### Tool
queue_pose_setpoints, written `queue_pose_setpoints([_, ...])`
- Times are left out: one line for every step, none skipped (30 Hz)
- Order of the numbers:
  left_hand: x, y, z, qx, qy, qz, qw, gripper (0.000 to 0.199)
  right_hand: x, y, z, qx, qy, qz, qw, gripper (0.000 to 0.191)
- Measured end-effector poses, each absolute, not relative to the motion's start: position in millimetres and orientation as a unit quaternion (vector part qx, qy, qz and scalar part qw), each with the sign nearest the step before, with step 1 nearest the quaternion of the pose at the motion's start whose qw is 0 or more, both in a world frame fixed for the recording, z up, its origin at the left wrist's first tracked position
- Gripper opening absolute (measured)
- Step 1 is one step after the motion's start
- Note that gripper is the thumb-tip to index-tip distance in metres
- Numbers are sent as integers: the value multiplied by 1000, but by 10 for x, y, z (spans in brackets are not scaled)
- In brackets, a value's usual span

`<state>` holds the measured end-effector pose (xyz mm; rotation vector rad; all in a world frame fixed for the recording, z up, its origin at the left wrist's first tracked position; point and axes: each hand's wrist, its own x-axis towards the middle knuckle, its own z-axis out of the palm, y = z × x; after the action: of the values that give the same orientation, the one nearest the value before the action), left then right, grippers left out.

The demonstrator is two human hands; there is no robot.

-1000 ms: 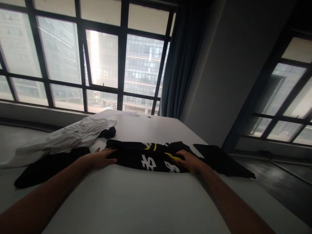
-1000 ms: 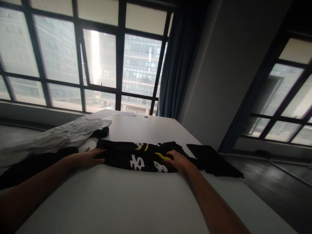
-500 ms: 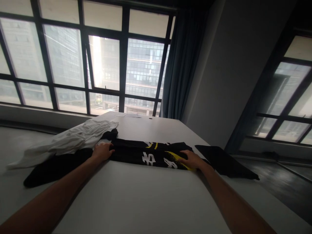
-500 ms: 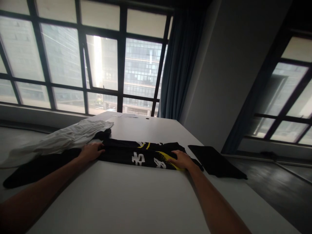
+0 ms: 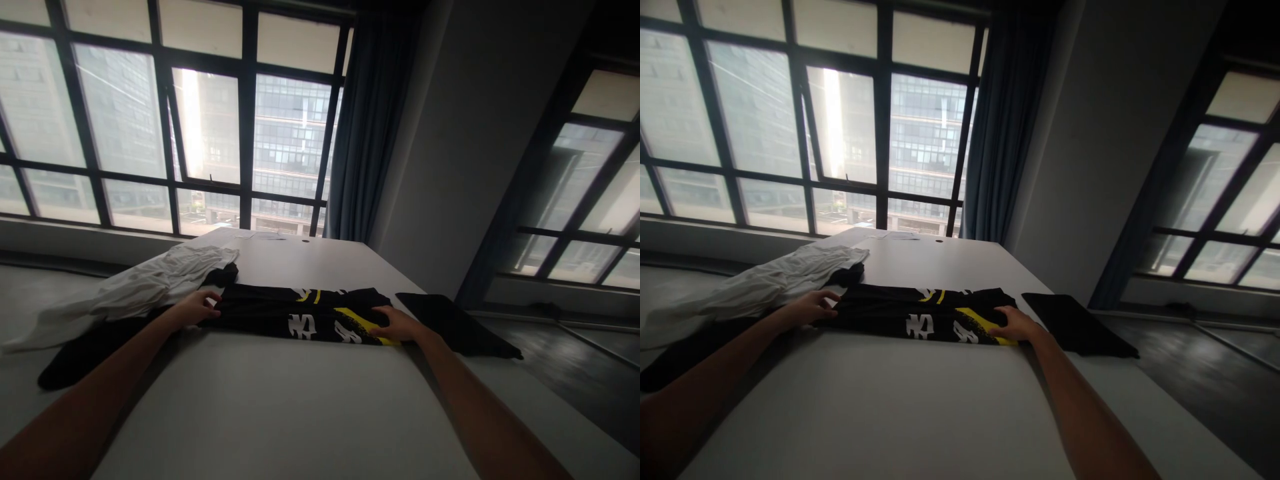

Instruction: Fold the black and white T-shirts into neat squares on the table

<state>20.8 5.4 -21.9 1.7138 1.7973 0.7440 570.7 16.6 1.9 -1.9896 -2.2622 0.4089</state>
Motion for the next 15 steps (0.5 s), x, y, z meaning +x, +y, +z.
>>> queue_pose_setpoints([209,61,-231,638,669,269,270,60,5711,167,20,-654,-742,137,50,91])
queue_pose_setpoints([214,66,-241,642,669,263,266,62,5714,170,20,-655,-741,140,47,91])
queue_pose_setpoints([220,70,-249,647,668,258,262,63,5717,174,17,-656,-740,142,44,92])
queue_pose_setpoints([227,70,-254,651,668,253,257,65,5721,180,14,-657,-739,144,41,92])
queue_pose_setpoints([235,67,-254,655,668,247,253,66,5726,188,10,-657,-738,146,38,94])
queue_pose_setpoints([243,61,-249,657,668,243,251,66,5733,196,4,-657,-739,148,36,95])
queue_pose_setpoints([249,52,-237,660,667,241,248,64,5744,206,-4,-655,-740,150,36,95])
queue_pose_setpoints([253,41,-219,664,663,243,246,61,5758,216,-12,-653,-741,152,37,96])
queue_pose_setpoints([253,28,-195,670,655,249,244,58,5775,227,-21,-652,-741,156,38,97])
queue_pose_setpoints([249,15,-168,677,644,258,244,56,5793,236,-30,-652,-740,162,38,98])
queue_pose_setpoints([241,3,-141,683,633,271,244,54,5811,242,-39,-652,-738,170,38,99])
queue_pose_setpoints([230,-6,-118,688,622,284,245,53,5828,246,-45,-650,-738,176,38,101])
queue_pose_setpoints([217,-10,-105,690,613,297,245,53,5840,246,-50,-648,-739,181,38,101])
queue_pose_setpoints([206,-8,-104,690,607,309,243,54,5847,243,-52,-645,-741,184,39,101])
queue_pose_setpoints([198,0,-117,690,605,318,239,56,5849,237,-51,-641,-744,183,42,100])
